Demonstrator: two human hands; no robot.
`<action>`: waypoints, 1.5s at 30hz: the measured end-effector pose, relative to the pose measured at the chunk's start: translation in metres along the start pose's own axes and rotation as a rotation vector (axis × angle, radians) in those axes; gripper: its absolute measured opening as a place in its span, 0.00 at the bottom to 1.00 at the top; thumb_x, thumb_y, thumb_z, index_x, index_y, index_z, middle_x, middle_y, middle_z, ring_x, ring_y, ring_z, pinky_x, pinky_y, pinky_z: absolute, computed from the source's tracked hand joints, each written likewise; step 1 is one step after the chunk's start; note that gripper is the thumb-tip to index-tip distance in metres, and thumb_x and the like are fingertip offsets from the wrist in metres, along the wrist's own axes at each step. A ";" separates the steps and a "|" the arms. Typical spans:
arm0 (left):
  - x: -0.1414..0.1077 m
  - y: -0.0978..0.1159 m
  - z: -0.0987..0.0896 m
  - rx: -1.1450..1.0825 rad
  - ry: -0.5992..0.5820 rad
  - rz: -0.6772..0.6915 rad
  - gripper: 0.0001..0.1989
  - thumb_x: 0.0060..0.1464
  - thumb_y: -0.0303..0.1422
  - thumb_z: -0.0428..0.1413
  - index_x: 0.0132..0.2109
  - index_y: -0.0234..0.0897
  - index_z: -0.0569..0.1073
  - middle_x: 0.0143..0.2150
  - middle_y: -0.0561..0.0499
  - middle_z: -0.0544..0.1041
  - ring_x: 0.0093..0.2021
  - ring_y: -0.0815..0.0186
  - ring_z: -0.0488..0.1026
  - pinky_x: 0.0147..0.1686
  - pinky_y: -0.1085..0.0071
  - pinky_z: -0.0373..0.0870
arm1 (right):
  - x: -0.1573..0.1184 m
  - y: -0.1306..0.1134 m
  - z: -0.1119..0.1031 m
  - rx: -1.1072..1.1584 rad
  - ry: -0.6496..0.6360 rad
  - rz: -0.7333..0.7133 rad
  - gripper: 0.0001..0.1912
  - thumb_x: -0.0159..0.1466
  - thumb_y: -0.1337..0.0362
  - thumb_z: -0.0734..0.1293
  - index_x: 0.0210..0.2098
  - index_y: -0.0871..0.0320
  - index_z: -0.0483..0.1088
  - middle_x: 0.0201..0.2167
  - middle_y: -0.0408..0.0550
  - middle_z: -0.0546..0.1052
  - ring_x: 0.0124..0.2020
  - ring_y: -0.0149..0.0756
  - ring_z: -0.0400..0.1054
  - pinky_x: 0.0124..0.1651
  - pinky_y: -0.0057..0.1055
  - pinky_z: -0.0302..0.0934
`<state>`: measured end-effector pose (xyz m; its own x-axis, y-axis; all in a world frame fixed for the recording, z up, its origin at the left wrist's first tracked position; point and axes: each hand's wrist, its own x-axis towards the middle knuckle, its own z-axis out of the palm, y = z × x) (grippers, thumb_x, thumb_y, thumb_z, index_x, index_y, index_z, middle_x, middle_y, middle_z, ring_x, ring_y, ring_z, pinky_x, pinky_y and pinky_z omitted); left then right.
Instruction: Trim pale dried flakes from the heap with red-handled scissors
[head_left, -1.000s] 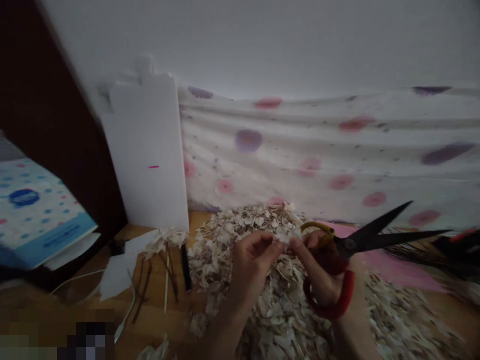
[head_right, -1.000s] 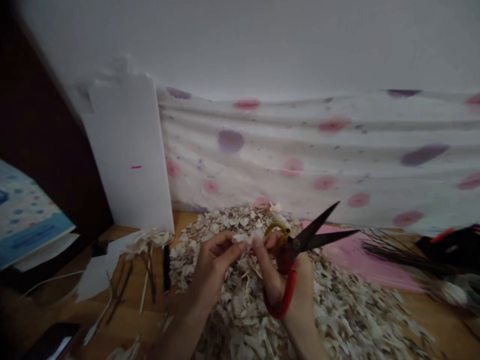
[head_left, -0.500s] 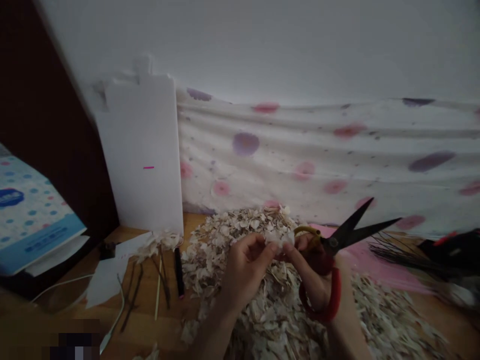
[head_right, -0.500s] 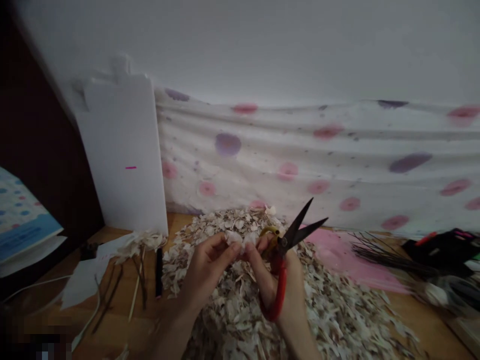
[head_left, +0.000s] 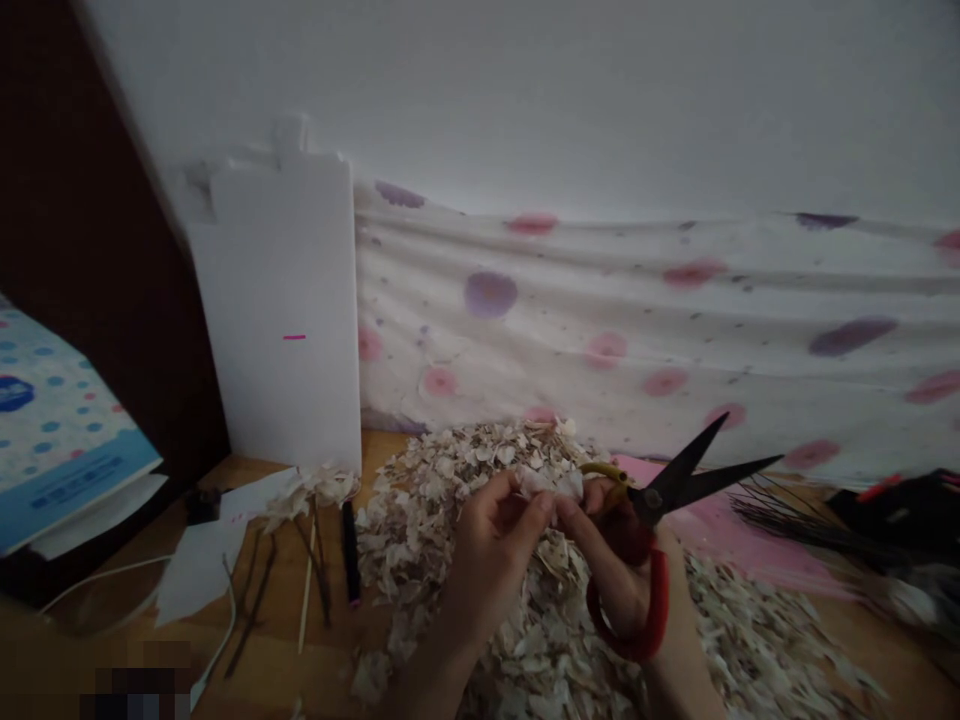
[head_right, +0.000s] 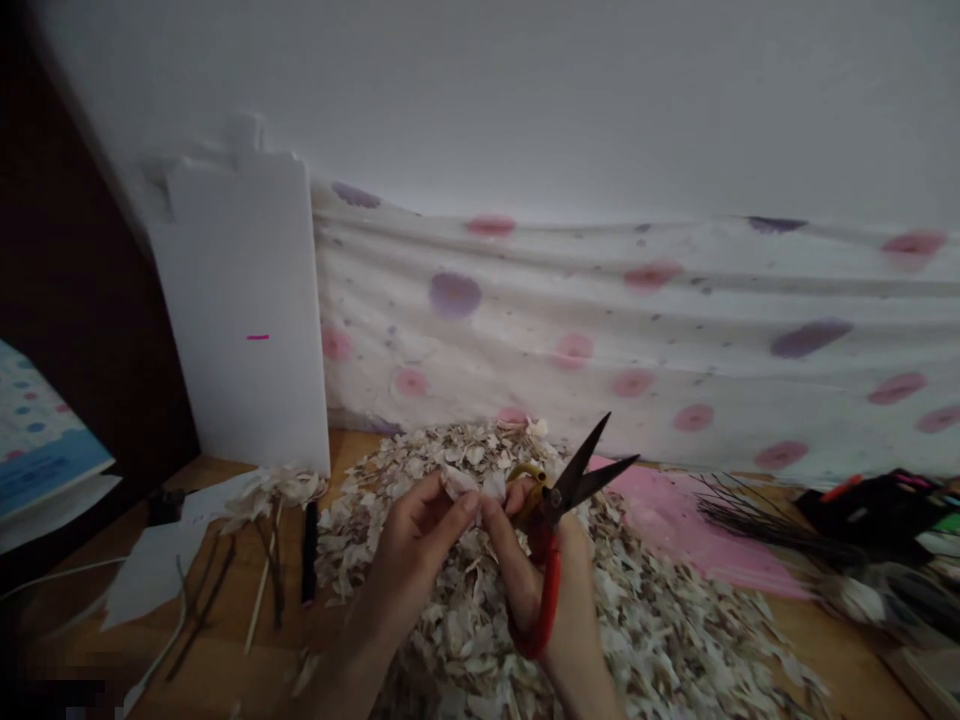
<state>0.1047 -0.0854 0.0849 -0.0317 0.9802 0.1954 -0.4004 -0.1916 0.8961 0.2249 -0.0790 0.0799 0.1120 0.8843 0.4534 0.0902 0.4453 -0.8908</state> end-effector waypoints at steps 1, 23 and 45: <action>0.000 -0.001 0.000 -0.002 0.005 -0.007 0.10 0.53 0.38 0.62 0.32 0.36 0.74 0.29 0.51 0.76 0.34 0.65 0.73 0.35 0.74 0.69 | 0.000 0.000 0.001 0.002 0.003 -0.011 0.17 0.62 0.56 0.71 0.29 0.57 0.60 0.28 0.42 0.64 0.29 0.31 0.60 0.31 0.26 0.59; -0.006 -0.014 0.010 -0.114 0.107 -0.018 0.14 0.51 0.42 0.65 0.34 0.35 0.76 0.31 0.52 0.79 0.33 0.66 0.75 0.37 0.73 0.70 | -0.004 -0.006 0.013 0.063 0.123 -0.093 0.17 0.61 0.60 0.70 0.27 0.56 0.57 0.26 0.41 0.63 0.27 0.31 0.60 0.30 0.25 0.59; 0.006 -0.009 -0.005 -0.148 0.049 -0.143 0.18 0.42 0.37 0.71 0.36 0.34 0.75 0.29 0.53 0.78 0.30 0.73 0.71 0.32 0.79 0.66 | 0.015 -0.011 -0.020 -0.146 -0.045 -0.027 0.18 0.61 0.55 0.70 0.27 0.57 0.58 0.28 0.45 0.71 0.28 0.31 0.65 0.30 0.25 0.61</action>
<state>0.1035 -0.0777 0.0764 -0.0077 0.9989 0.0472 -0.5340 -0.0440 0.8443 0.2458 -0.0734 0.0970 0.0638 0.8791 0.4723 0.2360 0.4466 -0.8631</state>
